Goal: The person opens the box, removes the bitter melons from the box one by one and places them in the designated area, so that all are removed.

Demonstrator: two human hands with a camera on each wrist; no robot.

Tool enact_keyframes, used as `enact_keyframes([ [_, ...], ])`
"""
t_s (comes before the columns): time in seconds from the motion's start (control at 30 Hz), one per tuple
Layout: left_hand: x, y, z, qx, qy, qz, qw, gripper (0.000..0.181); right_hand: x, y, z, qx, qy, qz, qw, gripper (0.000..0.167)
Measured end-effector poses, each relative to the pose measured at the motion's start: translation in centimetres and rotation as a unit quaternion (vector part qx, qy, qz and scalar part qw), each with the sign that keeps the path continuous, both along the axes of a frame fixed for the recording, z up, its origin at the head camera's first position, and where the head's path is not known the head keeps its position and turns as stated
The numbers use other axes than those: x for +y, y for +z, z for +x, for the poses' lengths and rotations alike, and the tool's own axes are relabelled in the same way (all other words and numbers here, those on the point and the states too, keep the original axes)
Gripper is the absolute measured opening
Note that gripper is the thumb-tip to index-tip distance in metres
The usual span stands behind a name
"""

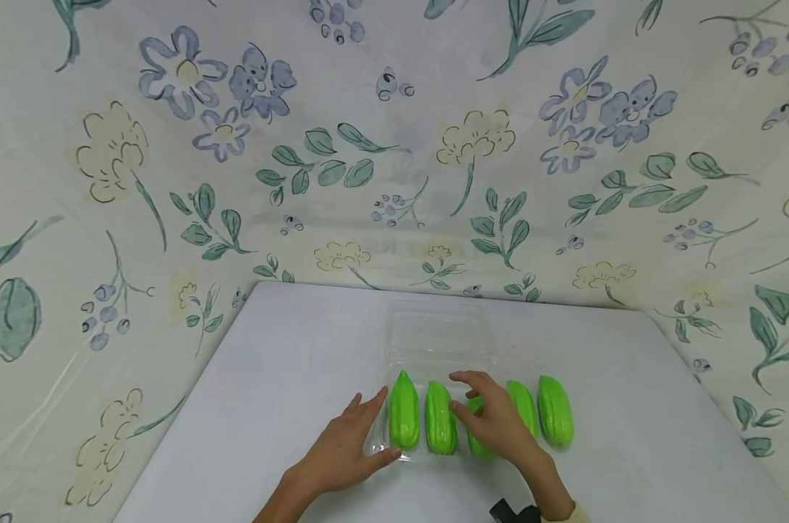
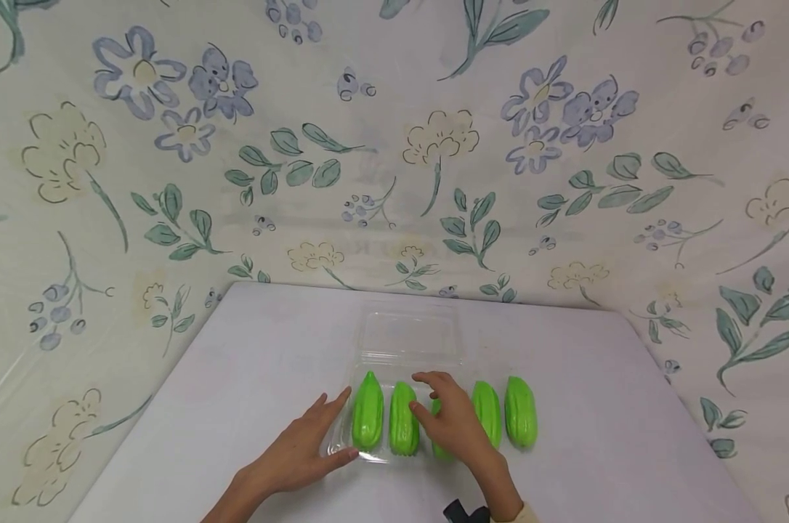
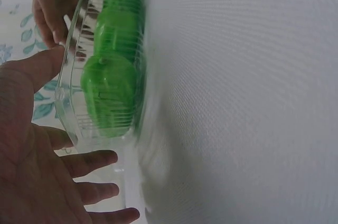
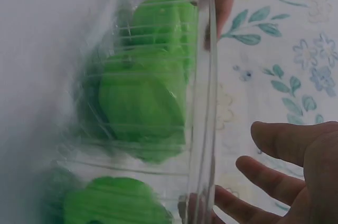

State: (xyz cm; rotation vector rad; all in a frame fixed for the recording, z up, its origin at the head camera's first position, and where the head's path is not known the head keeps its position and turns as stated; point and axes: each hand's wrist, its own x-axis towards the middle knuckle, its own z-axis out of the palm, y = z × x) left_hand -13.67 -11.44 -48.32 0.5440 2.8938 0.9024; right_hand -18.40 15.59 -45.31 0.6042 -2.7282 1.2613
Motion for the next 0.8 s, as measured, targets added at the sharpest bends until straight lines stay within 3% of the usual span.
enact_keyframes([
  [0.43, -0.1, -0.1, -0.1, 0.004, -0.007, 0.014, 0.9999, 0.092, -1.2, -0.3, 0.3, 0.002, -0.007, 0.045, 0.999, 0.042],
  [0.67, -0.1, -0.1, 0.0, 0.024, -0.012, 0.026, 0.9993, 0.09, -2.0, -0.2, 0.5, 0.0, -0.007, 0.114, 0.9935, 0.048],
  [0.8, -0.1, 0.0, 0.0, 0.018, -0.01, 0.025, 0.9995, 0.091, -2.7, -0.5, 0.6, -0.002, 0.002, 0.143, 0.9897, 0.051],
])
